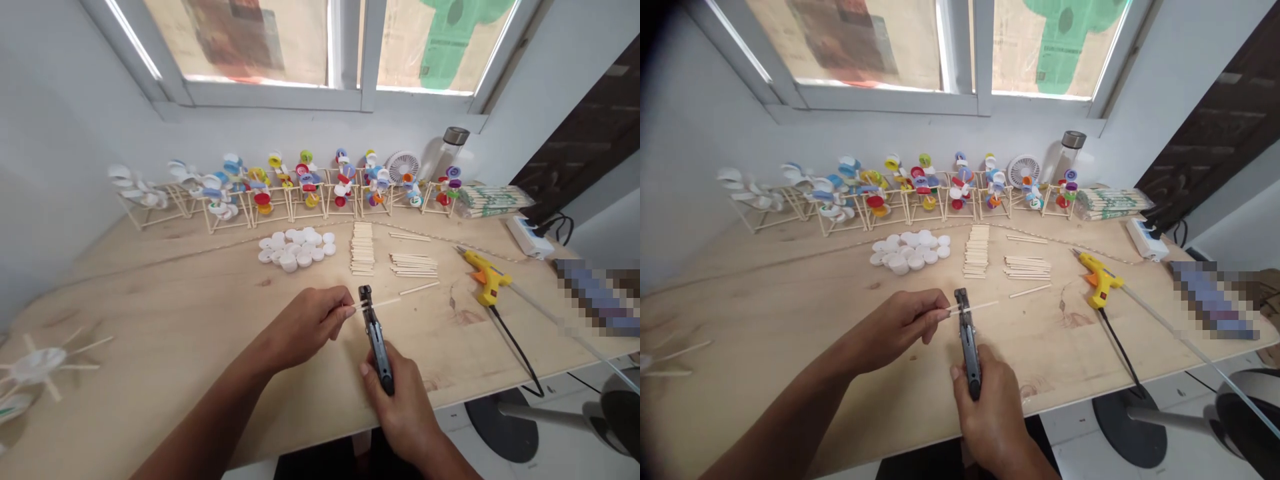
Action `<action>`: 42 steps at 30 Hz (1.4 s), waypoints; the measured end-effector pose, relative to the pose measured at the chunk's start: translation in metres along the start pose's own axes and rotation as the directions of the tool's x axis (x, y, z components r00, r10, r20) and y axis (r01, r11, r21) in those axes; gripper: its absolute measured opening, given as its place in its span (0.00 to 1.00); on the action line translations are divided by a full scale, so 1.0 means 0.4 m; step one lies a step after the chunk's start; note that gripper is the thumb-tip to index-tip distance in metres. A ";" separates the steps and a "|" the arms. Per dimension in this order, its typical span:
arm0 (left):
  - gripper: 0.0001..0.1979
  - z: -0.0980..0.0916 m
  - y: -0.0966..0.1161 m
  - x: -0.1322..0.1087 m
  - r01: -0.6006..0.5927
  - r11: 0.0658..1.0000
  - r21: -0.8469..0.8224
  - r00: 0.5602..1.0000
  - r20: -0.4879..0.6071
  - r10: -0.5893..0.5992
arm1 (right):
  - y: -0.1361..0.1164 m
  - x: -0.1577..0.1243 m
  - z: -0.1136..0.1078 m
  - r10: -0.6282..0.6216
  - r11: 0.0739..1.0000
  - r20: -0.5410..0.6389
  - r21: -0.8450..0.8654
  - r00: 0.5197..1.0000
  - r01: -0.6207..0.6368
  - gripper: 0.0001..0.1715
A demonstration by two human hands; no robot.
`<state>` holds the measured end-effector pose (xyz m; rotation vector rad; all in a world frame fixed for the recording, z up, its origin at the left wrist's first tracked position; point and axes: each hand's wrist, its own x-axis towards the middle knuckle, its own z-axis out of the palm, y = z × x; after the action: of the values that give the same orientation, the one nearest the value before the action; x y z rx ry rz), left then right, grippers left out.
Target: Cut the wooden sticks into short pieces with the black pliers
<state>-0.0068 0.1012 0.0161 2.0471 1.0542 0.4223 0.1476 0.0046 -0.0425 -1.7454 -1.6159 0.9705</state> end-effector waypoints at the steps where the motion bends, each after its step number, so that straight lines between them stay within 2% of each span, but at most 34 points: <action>1: 0.11 0.000 0.000 0.000 -0.004 1.000 0.007 1.000 -0.007 0.004 | -0.001 0.001 0.000 0.003 1.000 -0.006 -0.003 1.000 -0.003 0.11; 5: 0.11 0.008 0.005 -0.010 0.011 0.999 -0.040 0.998 -0.067 -0.014 | 0.002 0.001 0.001 -0.007 0.999 -0.034 0.033 0.999 0.008 0.11; 10: 0.10 0.036 -0.008 -0.038 0.050 0.938 -0.343 0.973 -0.197 -0.123 | 0.009 -0.009 0.002 -0.028 0.997 -0.080 0.071 0.996 0.034 0.12; 12: 0.11 0.050 -0.019 -0.048 0.078 0.864 -0.497 0.964 -0.185 -0.193 | 0.010 -0.014 0.003 -0.043 0.996 -0.086 0.068 0.995 0.049 0.12; 16: 0.14 0.070 -0.029 -0.061 0.125 0.635 -0.762 0.964 -0.058 -0.259 | 0.008 -0.019 0.001 -0.058 0.996 -0.065 0.058 0.996 0.062 0.11; 18: 0.14 0.075 -0.025 -0.065 0.129 0.533 -0.836 0.967 -0.014 -0.254 | 0.006 -0.020 -0.002 -0.065 0.996 -0.055 0.058 0.996 0.068 0.11; 20: 0.13 0.081 -0.017 -0.066 0.116 0.507 -0.854 0.967 -0.019 -0.253 | 0.003 -0.020 -0.006 -0.079 0.995 -0.045 0.052 0.996 0.081 0.10; 22: 0.12 0.088 -0.008 -0.066 0.085 0.583 -0.808 0.969 -0.068 -0.236 | -0.001 -0.020 -0.010 -0.088 0.995 -0.036 0.044 0.995 0.090 0.09; 24: 0.12 0.098 0.000 -0.064 0.036 0.723 -0.690 0.965 -0.164 -0.204 | -0.005 -0.022 -0.014 -0.094 0.995 -0.028 0.040 0.995 0.095 0.08; 27: 0.09 0.113 0.010 -0.061 -0.035 0.911 -0.410 0.941 -0.321 -0.108 | -0.008 -0.026 -0.017 -0.091 0.995 -0.016 0.036 0.996 0.092 0.07; 30: 0.07 0.122 0.016 -0.063 -0.043 0.993 -0.109 0.925 -0.379 -0.002 | -0.008 -0.027 -0.019 -0.088 0.996 -0.008 0.022 0.996 0.088 0.07; 32: 0.07 0.127 0.017 -0.064 -0.038 0.998 0.053 0.913 -0.403 0.057 | -0.008 -0.026 -0.024 -0.092 0.996 -0.005 0.005 0.996 0.092 0.08; 35: 0.06 0.137 0.010 -0.060 -0.066 0.968 0.244 0.873 -0.456 0.174 | -0.007 -0.023 -0.031 -0.100 0.993 0.001 -0.058 0.995 0.100 0.08; 38: 0.06 0.148 -0.011 -0.050 -0.108 0.909 0.402 0.820 -0.481 0.310 | -0.005 -0.018 -0.035 -0.112 0.982 -0.017 -0.152 0.994 0.108 0.07; 42: 0.07 0.157 -0.051 -0.035 -0.152 0.816 0.557 0.768 -0.453 0.452 | 0.001 -0.014 -0.030 -0.110 0.973 -0.030 -0.207 0.994 0.101 0.07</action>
<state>0.0109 0.0663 -0.0392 2.6659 1.2549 1.0992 0.1576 0.0000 -0.0350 -1.7788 -1.8164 0.7355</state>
